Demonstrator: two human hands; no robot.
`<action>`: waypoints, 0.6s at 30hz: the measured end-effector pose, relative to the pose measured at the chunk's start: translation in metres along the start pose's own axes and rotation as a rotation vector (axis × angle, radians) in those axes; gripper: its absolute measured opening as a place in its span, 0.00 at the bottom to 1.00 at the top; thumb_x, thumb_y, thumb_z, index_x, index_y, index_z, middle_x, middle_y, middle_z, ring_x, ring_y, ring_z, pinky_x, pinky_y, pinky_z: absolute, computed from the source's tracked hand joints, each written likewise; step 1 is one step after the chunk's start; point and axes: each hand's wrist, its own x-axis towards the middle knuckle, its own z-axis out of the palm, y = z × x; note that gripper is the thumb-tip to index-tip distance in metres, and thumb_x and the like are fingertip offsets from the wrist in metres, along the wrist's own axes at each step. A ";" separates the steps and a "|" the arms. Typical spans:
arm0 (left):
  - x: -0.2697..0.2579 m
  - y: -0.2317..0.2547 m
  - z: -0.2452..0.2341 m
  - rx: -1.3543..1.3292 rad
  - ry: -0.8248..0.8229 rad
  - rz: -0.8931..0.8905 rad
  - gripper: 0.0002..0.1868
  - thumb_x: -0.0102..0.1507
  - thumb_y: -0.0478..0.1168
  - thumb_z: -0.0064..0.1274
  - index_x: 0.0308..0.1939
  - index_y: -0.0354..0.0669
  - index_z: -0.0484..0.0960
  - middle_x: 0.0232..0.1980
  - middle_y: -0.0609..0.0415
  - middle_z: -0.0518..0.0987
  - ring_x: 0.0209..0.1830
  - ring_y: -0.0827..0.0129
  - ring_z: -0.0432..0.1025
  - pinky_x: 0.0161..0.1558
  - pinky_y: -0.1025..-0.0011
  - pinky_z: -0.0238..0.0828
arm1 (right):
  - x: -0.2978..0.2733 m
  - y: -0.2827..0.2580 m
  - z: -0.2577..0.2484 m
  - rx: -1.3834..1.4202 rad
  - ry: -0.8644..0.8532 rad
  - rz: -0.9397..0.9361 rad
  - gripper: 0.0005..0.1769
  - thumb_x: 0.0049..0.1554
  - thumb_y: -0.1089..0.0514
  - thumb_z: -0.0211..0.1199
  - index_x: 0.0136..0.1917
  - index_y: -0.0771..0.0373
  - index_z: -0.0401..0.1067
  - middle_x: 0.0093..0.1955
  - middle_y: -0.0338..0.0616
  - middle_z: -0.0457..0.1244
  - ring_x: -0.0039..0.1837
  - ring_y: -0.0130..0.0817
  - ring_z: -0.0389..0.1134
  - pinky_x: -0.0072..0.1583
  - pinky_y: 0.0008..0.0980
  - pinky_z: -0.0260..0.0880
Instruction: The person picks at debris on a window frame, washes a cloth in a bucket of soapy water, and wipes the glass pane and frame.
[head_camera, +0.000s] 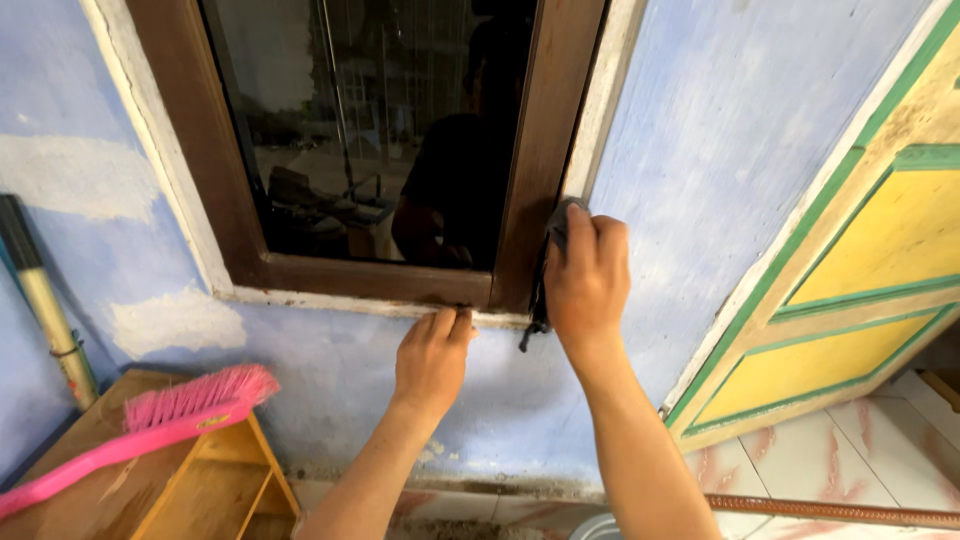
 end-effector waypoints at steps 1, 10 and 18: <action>0.000 -0.003 0.002 0.000 0.010 0.023 0.12 0.60 0.40 0.59 0.47 0.40 0.83 0.45 0.55 0.80 0.45 0.62 0.78 0.47 0.66 0.78 | 0.004 -0.002 0.007 -0.060 -0.019 -0.016 0.25 0.54 0.69 0.66 0.64 0.67 0.70 0.55 0.55 0.60 0.54 0.54 0.66 0.51 0.45 0.71; 0.014 -0.014 -0.003 -0.062 -0.068 -0.015 0.08 0.58 0.36 0.62 0.30 0.42 0.76 0.27 0.59 0.77 0.25 0.72 0.76 0.24 0.73 0.73 | -0.076 -0.009 0.012 -0.057 -0.237 0.052 0.29 0.52 0.72 0.60 0.67 0.78 0.64 0.54 0.63 0.55 0.54 0.55 0.64 0.53 0.42 0.71; 0.019 -0.013 -0.002 -0.039 -0.103 -0.031 0.11 0.58 0.38 0.63 0.28 0.42 0.74 0.25 0.57 0.78 0.23 0.72 0.75 0.22 0.74 0.73 | 0.006 -0.010 -0.004 -0.159 -0.067 -0.058 0.26 0.50 0.74 0.60 0.63 0.71 0.70 0.51 0.56 0.58 0.52 0.49 0.64 0.51 0.40 0.69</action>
